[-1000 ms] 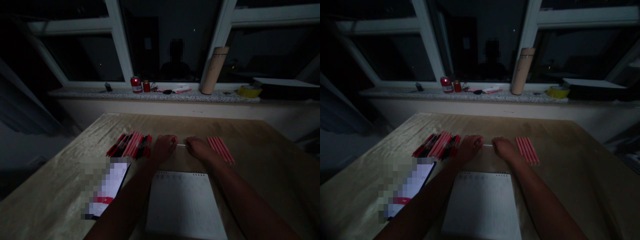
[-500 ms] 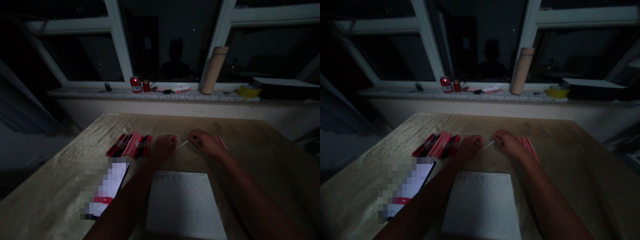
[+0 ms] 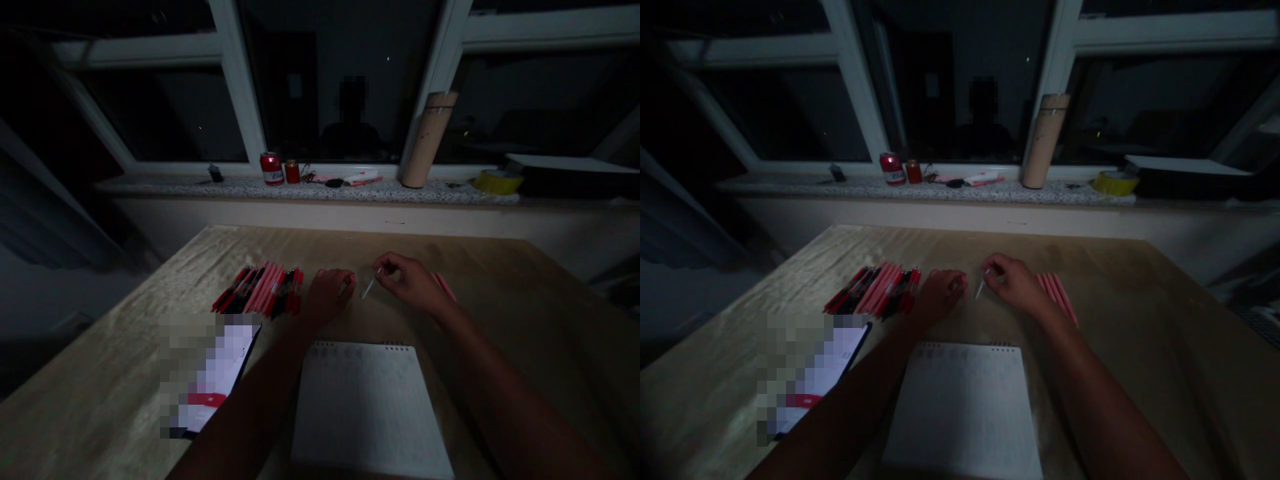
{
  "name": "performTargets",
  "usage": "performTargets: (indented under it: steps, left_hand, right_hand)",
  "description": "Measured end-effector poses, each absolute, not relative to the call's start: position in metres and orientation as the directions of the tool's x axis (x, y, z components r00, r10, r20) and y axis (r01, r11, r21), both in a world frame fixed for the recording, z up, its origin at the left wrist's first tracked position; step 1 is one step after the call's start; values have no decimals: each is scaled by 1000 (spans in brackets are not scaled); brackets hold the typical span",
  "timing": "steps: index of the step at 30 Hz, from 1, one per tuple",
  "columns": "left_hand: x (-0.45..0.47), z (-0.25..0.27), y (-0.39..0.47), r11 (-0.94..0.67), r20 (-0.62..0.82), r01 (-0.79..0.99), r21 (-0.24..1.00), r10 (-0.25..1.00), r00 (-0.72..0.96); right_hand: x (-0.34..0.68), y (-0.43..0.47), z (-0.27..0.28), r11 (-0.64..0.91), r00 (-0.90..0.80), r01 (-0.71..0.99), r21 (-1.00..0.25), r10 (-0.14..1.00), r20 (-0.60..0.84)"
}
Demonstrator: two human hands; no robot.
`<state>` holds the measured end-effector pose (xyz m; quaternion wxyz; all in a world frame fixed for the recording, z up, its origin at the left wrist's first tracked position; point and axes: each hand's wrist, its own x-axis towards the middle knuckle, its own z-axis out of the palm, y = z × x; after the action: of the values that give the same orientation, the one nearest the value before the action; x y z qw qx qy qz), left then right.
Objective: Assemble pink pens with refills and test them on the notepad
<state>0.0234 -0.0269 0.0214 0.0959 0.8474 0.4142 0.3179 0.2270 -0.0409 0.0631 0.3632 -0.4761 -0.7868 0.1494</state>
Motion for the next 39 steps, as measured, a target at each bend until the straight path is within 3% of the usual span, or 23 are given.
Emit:
performTargets:
  steps: [39]
  left_hand:
    - [23,17,-25,-646,462,640,415,756,464]
  right_hand:
    - [211,-32,20,479,-363,613,-628,877,314]
